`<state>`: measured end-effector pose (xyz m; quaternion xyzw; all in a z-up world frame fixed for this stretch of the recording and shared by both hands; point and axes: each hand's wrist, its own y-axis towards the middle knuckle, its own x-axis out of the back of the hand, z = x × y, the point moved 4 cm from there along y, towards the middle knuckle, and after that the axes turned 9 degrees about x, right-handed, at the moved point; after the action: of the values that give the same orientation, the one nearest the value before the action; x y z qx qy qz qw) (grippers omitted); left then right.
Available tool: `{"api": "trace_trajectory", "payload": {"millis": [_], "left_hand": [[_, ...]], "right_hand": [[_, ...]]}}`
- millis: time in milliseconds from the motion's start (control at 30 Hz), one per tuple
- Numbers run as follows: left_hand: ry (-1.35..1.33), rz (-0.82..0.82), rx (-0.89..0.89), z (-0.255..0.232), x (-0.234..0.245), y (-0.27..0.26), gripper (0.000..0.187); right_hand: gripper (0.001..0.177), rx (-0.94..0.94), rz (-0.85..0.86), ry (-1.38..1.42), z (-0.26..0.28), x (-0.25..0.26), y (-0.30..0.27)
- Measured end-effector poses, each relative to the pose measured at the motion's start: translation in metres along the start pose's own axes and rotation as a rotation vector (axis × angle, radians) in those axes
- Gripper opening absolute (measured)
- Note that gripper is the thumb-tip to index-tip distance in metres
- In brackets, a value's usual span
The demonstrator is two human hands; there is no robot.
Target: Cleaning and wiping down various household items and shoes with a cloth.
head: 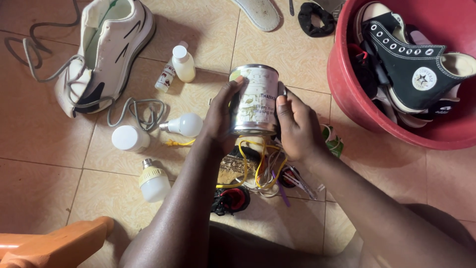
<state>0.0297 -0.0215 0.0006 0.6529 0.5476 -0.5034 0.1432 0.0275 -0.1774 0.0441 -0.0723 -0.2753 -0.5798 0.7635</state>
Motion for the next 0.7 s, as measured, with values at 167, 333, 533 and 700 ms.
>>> {"api": "trace_trajectory", "payload": {"millis": [167, 333, 533, 700], "left_hand": [[-0.045, -0.004, -0.002, 0.002, 0.004, 0.004, 0.051], [-0.052, -0.027, -0.03, 0.002, 0.006, 0.004, 0.05], [-0.038, -0.052, -0.102, 0.001, 0.004, -0.003, 0.047], [-0.052, -0.026, -0.025, 0.01, 0.007, 0.005, 0.046]], "right_hand": [[0.038, -0.067, 0.014, -0.08, 0.022, -0.001, -0.002], [0.049, 0.241, -0.007, -0.205, 0.051, -0.002, -0.01], [0.047, 0.468, 0.094, -0.296, 0.064, -0.006, -0.007], [0.048, 0.501, 0.112, -0.341, 0.046, -0.003, 0.004]]}}
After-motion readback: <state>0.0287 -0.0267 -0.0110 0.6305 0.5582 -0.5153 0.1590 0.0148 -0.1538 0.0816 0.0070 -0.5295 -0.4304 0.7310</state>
